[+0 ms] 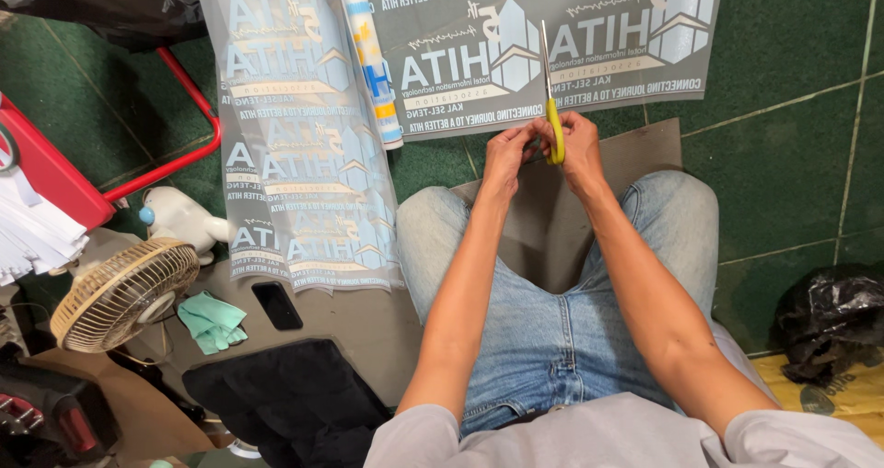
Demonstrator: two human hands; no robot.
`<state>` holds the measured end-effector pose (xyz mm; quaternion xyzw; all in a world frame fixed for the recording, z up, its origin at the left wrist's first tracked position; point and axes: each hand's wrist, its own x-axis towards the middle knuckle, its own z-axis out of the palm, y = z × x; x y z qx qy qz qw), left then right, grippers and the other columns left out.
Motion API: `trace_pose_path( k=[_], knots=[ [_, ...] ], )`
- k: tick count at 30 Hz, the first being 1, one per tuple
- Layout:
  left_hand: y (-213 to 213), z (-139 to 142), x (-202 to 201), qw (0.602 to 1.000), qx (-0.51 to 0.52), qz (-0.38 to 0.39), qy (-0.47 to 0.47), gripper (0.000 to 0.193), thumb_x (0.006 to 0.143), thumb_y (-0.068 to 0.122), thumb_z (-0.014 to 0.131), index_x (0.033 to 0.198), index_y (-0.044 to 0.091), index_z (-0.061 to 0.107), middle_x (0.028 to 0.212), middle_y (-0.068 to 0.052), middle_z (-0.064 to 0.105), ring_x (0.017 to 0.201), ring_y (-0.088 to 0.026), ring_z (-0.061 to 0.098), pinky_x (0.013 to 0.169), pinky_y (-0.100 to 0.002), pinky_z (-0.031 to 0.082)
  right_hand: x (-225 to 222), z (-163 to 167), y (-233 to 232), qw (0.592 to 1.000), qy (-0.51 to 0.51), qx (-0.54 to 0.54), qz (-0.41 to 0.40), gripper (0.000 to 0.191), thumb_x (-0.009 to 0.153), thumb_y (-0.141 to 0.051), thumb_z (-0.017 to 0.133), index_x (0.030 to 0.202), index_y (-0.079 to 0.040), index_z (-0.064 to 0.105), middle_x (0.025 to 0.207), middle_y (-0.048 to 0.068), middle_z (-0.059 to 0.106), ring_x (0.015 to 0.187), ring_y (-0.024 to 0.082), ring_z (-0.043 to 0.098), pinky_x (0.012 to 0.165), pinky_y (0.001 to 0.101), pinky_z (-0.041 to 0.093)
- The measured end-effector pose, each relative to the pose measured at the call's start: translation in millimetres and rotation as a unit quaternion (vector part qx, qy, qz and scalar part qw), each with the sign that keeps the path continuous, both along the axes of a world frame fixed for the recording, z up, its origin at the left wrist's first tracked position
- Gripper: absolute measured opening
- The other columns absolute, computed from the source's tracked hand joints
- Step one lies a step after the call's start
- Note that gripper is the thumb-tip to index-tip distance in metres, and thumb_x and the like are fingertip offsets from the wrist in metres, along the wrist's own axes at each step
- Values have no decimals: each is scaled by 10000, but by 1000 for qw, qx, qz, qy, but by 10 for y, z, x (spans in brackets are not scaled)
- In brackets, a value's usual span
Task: The person sits on the floor and cuts printed vinyl sticker sheets with scissors, trimming along the edges of the printed designs. They reposition and turn the sheets between cuts and set trimmed pieces aside on the floor.
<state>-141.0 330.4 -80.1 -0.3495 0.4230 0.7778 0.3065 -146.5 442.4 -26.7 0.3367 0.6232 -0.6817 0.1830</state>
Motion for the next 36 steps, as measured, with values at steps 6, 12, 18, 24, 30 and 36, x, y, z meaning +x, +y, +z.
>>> trace_pose_path(
  k=[6,12,18,24,30,36],
  knots=[
    [-22,2,10,1000,-7,-8,9,208,937,264,755,1002,70,792,932,13,739,868,-66,624,799,-268,499,-117,20,11,1000,14,5,-1,302,900,-241,839,884,-76,586,716,19,662,576,73,590,510,205,458],
    [-51,33,-9,1000,-23,-18,-5,233,915,277,767,1036,81,801,985,21,752,896,-65,615,815,-281,483,-208,27,18,1000,18,7,-1,305,893,-239,848,873,-79,589,716,19,668,578,70,593,519,201,464],
    [-90,40,-8,999,-24,-23,1,253,896,283,800,1040,75,802,1007,9,759,949,-80,632,863,-308,487,-283,22,14,1000,18,16,4,323,889,-268,855,885,-74,598,686,13,641,563,71,579,509,202,441],
    [-117,-17,12,1000,12,-15,-17,271,894,291,798,1060,77,791,1064,1,753,1060,-102,631,980,-366,479,-417,27,-12,999,41,31,16,350,893,-284,867,887,-71,590,673,7,626,564,71,571,512,205,435],
    [-143,-79,29,998,43,-17,-30,293,897,294,789,1094,76,780,1102,-12,755,1112,-122,630,1018,-382,470,-606,19,-50,998,36,46,12,352,883,-297,869,886,-72,598,643,5,625,535,71,560,489,211,422],
    [-159,-115,55,997,71,-10,-22,302,897,285,793,1104,67,771,1101,-27,763,1115,-127,645,1023,-393,483,-793,-10,-75,997,45,60,13,378,885,-311,881,885,-70,590,641,1,615,529,73,550,482,216,414]
  ],
)
